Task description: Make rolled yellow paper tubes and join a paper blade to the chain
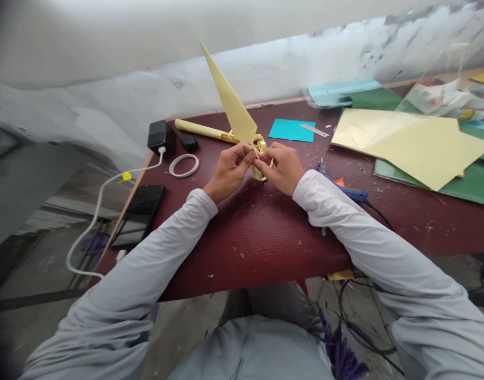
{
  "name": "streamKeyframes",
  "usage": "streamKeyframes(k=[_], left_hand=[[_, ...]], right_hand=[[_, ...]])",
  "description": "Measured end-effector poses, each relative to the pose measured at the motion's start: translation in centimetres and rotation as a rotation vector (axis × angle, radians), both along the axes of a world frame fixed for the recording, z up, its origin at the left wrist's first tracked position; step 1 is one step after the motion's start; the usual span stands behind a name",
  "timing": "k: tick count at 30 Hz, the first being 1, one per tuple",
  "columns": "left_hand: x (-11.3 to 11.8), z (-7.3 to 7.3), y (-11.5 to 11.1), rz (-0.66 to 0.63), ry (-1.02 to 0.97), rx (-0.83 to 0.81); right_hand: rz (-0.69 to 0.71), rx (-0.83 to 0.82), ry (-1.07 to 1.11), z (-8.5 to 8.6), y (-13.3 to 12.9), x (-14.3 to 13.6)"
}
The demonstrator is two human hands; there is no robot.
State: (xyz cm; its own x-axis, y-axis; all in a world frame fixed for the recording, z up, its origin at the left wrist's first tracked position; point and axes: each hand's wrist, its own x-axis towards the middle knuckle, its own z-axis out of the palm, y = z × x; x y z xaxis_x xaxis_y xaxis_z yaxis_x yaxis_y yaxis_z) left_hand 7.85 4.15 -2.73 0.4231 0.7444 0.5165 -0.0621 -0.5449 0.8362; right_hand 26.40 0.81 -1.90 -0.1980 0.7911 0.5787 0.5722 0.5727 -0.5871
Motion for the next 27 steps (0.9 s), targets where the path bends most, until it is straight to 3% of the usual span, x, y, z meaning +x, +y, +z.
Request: streamKeyframes(k=[12, 21, 24, 27], left_hand=[[0.30, -0.12, 0.01, 0.035, -0.031, -0.031], [-0.15, 0.10, -0.14, 0.041, -0.002, -0.060], [-0.37, 0.13, -0.03, 0.098, 0.067, 0.007], [-0.32, 0.27, -0.17, 0.200, 0.196, 0.199]], right_hand=[[0.040, -0.088, 0.086, -0.06, -0.10, -0.18], [0.149, -0.250, 0.184, -0.35, 0.21, 0.16], [0.081, -0.186, 0.207, -0.21, 0.21, 0.26], [0.075, -0.183, 0.335, 0.01, 0.18, 0.19]])
